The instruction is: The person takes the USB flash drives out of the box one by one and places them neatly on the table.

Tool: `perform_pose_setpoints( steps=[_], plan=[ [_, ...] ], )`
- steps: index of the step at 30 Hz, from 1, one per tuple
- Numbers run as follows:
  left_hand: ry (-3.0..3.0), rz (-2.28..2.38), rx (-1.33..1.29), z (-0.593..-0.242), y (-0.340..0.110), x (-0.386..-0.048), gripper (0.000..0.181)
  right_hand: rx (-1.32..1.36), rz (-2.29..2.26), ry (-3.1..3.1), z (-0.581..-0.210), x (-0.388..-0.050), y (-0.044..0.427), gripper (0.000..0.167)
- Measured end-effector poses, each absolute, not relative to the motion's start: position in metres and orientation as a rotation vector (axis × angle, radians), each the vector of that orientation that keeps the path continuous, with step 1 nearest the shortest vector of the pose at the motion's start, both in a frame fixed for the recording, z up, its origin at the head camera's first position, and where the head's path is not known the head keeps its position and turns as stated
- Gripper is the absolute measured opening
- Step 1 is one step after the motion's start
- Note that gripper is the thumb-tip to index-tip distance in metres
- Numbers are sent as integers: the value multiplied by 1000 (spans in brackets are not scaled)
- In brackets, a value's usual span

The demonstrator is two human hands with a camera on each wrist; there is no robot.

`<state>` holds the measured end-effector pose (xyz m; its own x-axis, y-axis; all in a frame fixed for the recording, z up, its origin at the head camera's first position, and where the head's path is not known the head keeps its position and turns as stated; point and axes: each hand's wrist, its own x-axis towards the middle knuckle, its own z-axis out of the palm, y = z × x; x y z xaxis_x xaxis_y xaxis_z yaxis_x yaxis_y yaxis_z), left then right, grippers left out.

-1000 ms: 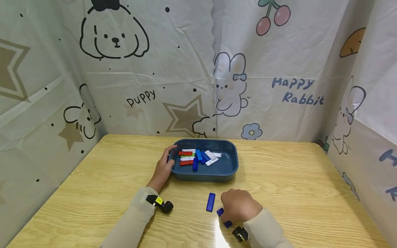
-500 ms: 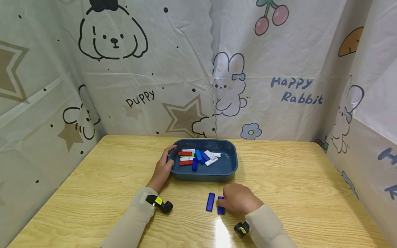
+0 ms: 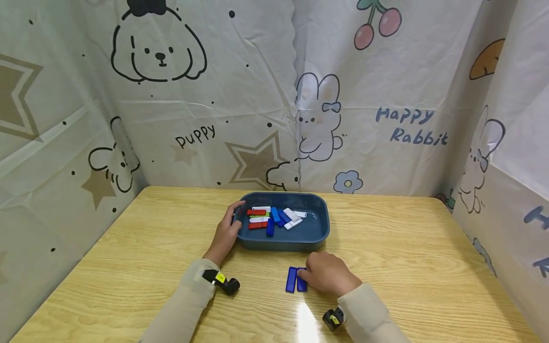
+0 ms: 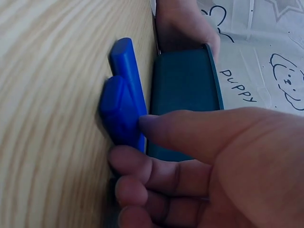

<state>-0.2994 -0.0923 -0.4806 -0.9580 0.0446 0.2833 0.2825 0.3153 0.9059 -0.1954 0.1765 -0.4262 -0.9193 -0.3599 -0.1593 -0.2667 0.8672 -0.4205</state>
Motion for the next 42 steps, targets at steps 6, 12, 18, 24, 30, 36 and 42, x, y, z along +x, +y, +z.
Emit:
perform_pose_setpoints(
  steps=[6, 12, 18, 24, 30, 36, 42],
  plan=[
    [-2380, -1686, -305, -479, -91, -300, 56, -447, -607, 2798, -428, -197, 175, 36],
    [-2377, -1710, -294, -478, -91, -300, 55, -441, -602, 2797, -428, -197, 174, 35],
    [-2394, -1676, -296, -479, -91, -301, 56, -454, -600, 2796, -429, -197, 173, 36],
    [-2389, -1670, -295, -479, -91, -300, 56, -474, -606, 2799, -430, -196, 173, 37],
    [-2396, -1651, -290, -478, -91, -300, 56, -470, -593, 2795, -430, -196, 173, 37],
    [-2392, -1654, -294, -479, -91, -300, 56, -468, -601, 2795, -430, -196, 172, 36],
    [-2396, -1651, -293, -481, -92, -300, 56, -466, -602, 2790, -429, -196, 172, 36]
  ],
)
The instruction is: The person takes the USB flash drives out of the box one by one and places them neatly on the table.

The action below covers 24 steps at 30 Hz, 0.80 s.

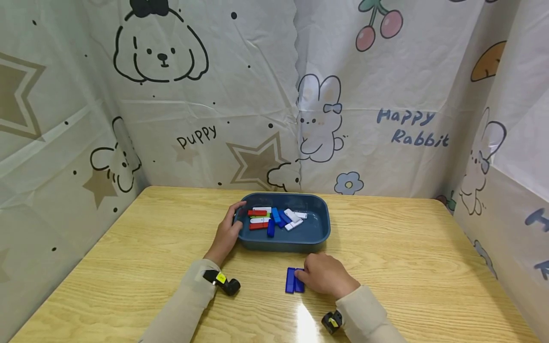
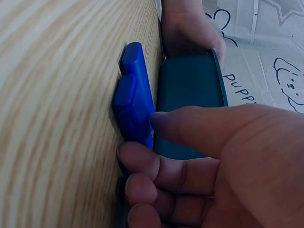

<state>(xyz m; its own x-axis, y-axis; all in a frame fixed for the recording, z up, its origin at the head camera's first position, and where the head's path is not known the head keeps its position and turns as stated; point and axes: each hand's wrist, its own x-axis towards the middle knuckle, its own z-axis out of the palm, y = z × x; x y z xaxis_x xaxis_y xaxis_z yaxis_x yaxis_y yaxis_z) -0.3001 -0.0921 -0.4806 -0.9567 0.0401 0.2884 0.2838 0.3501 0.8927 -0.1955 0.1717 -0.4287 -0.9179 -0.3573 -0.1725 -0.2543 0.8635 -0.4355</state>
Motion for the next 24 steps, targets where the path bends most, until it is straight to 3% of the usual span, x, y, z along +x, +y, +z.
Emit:
perform_pose_setpoints(
  steps=[15, 24],
  plan=[
    [-2387, -1653, -300, -480, -94, -300, 57, -453, -645, 2818, -419, -195, 173, 39],
    [-2381, -1697, -283, -479, -92, -299, 54, -591, -828, 3091, -401, -198, 168, 23]
  ],
)
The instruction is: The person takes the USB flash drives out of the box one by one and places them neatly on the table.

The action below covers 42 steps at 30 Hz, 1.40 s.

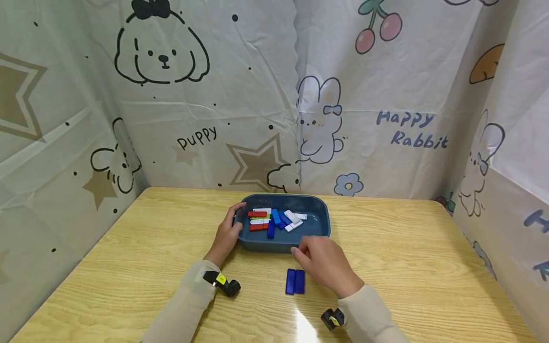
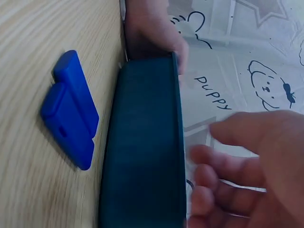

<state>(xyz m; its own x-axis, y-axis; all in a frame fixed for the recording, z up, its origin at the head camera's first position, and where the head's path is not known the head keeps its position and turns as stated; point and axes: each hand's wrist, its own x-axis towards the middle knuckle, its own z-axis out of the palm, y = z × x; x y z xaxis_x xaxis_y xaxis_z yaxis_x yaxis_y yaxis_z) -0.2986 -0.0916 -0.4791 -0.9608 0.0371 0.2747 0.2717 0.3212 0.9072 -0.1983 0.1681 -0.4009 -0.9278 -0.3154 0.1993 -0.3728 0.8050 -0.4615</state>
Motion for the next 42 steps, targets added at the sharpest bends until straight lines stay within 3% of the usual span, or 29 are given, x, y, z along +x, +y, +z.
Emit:
perform_pose_setpoints(
  steps=[9, 26, 33, 42],
  plan=[
    [-2397, -1661, -279, -479, -91, -298, 56, 529, 724, -2654, -409, -221, 149, 16],
    [-2390, -1658, -286, -479, -94, -301, 56, 507, 1010, -2882, -414, -274, 103, 40],
    [-2376, -1663, -301, -478, -93, -300, 56, 631, 1015, -2954, -420, -279, 104, 46],
    [-2389, -1673, -284, -480, -93, -300, 55, 825, 905, -3078, -421, -278, 102, 42]
  ],
)
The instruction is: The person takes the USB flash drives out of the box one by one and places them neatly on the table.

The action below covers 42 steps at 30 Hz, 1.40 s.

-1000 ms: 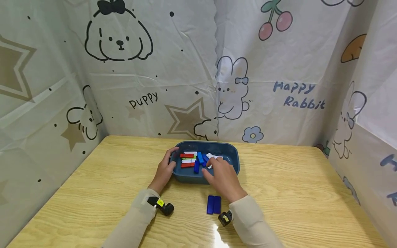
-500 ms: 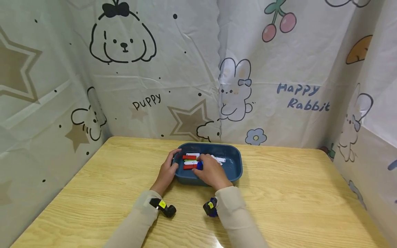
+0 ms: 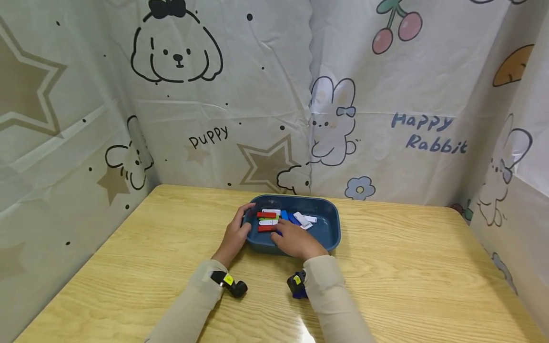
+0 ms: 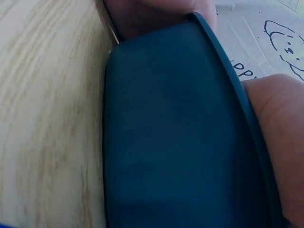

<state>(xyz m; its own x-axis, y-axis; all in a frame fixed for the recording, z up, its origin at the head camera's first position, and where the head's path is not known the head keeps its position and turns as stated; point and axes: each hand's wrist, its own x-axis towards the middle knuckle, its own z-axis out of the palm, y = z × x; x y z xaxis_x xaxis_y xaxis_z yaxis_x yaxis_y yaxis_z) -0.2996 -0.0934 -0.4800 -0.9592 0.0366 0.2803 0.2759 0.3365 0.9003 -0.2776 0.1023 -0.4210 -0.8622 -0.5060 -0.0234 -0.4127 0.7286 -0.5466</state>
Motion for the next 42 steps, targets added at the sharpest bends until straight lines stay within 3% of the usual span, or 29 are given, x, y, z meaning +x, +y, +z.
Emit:
perform_pose_setpoints(
  steps=[24, 32, 42],
  plan=[
    [-2390, -1653, -286, -479, -93, -298, 56, -603, -694, 2788, -419, -279, 103, 39],
    [-2378, -1654, -301, -478, -93, -297, 56, -596, -783, 2791, -419, -280, 103, 30],
    [-2385, -1673, -298, -480, -93, -298, 55, -638, -953, 2818, -421, -281, 107, 31]
  ],
)
